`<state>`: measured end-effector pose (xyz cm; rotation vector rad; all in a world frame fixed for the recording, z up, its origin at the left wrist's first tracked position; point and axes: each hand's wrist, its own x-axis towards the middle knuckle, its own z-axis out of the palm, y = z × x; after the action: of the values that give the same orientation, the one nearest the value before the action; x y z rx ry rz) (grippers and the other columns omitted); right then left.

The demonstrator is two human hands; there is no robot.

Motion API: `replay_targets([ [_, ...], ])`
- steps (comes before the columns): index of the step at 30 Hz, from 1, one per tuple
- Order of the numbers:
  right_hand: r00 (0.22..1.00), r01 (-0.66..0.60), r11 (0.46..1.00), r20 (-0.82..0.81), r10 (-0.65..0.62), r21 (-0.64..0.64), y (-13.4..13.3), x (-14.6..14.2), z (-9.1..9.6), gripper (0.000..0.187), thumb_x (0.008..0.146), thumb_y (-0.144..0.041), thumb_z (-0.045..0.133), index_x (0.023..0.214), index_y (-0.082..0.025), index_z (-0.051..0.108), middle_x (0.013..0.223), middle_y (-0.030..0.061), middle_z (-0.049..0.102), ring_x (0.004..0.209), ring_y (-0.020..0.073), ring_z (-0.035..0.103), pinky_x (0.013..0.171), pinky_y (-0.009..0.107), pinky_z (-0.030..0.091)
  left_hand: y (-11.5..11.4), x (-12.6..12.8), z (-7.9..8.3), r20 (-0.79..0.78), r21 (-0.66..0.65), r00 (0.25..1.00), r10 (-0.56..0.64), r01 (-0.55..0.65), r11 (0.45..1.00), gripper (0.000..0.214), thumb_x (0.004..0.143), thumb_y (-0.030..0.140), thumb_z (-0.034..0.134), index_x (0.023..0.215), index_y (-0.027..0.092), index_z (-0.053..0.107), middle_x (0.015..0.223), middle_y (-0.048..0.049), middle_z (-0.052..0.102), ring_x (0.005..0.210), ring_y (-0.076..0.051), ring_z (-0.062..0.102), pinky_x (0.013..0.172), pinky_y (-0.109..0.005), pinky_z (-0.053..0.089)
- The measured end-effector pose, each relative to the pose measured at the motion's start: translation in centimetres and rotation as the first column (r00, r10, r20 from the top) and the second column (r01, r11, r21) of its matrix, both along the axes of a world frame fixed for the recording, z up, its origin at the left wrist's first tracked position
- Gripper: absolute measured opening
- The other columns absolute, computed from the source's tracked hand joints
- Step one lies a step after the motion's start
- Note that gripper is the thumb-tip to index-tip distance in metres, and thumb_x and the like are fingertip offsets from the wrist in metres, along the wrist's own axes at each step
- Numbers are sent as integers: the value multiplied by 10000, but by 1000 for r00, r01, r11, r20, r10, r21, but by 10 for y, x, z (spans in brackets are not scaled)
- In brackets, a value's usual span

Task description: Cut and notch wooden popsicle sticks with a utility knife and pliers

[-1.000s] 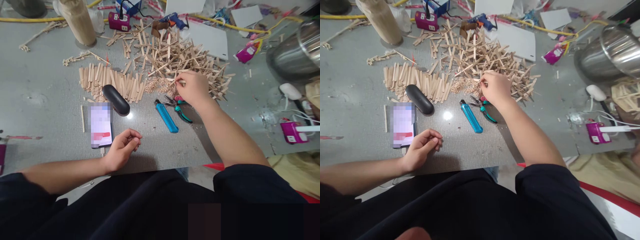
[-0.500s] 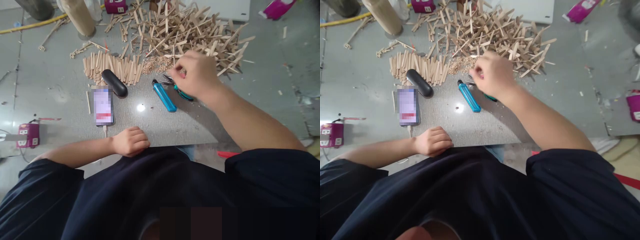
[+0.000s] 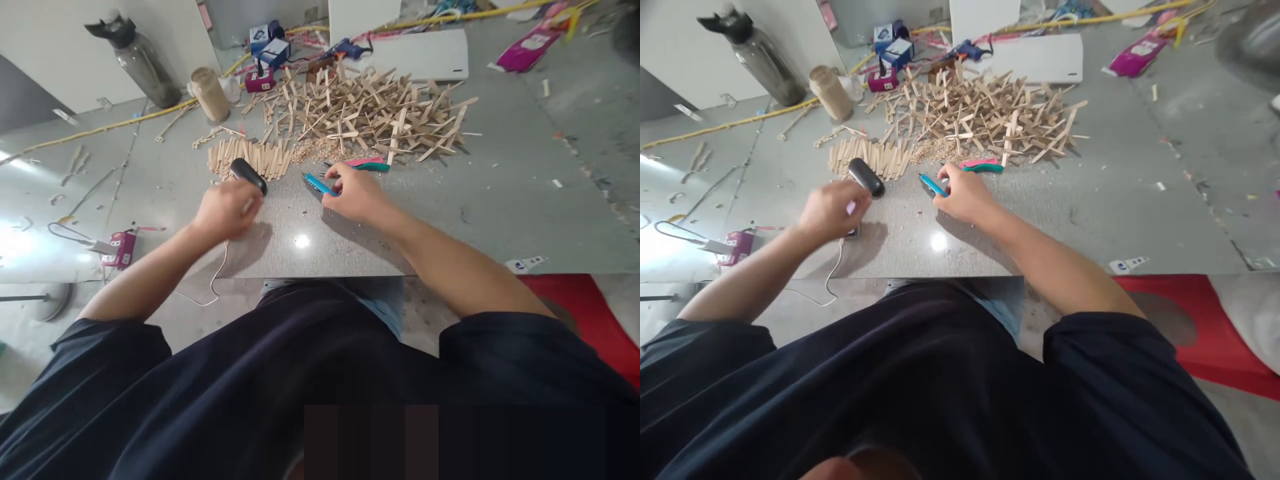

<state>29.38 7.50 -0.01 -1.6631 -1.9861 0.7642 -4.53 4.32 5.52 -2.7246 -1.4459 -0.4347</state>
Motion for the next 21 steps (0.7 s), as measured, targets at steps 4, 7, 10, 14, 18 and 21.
replay_targets([
  [4,959,43,997,-277,-59,-66,12,18,4,259,923,-280,738,1175,-290,677,873,43,800,684,253,689,691,423,560,93,17,23,-61,-151,945,321,-326,933,234,1065,352,687,1141,221,865,1118,-101,847,994,-257,708,953,-446,571],
  [7,895,107,994,-432,-113,-37,25,36,8,244,872,-298,738,1098,-296,650,803,27,742,652,247,666,664,422,548,145,50,18,-152,-214,913,378,-404,889,291,1058,397,719,1197,190,869,1156,-144,828,1088,-305,718,1009,-460,547],
  [10,833,182,983,-533,-146,16,38,53,10,272,831,-363,786,1038,-309,618,749,6,664,684,256,680,675,422,545,174,80,1,-224,-250,899,377,-427,869,331,1033,441,794,1206,166,857,1184,-138,799,1214,-324,681,1065,-440,507],
  [14,784,259,964,-596,-172,62,52,67,7,339,830,-409,840,1032,-317,583,798,11,683,807,262,726,777,438,568,192,96,-16,-238,-281,861,449,-503,817,546,1012,531,899,1299,74,813,895,-31,643,1125,-236,559,1044,-402,459],
  [18,746,281,957,-644,-169,75,58,75,4,368,865,-423,856,1066,-326,564,815,0,730,884,261,744,871,455,574,206,96,-19,-224,-314,835,503,-550,774,601,1117,627,816,1278,49,792,763,47,477,1049,-167,474,1004,-384,414],
  [21,736,299,950,-656,-167,94,62,79,0,418,848,-468,896,1088,-334,580,797,-10,739,930,280,759,888,452,567,210,95,-16,-213,-328,840,500,-543,773,469,1031,557,897,1167,111,838,752,-1,586,1037,-224,570,967,-421,427],
])
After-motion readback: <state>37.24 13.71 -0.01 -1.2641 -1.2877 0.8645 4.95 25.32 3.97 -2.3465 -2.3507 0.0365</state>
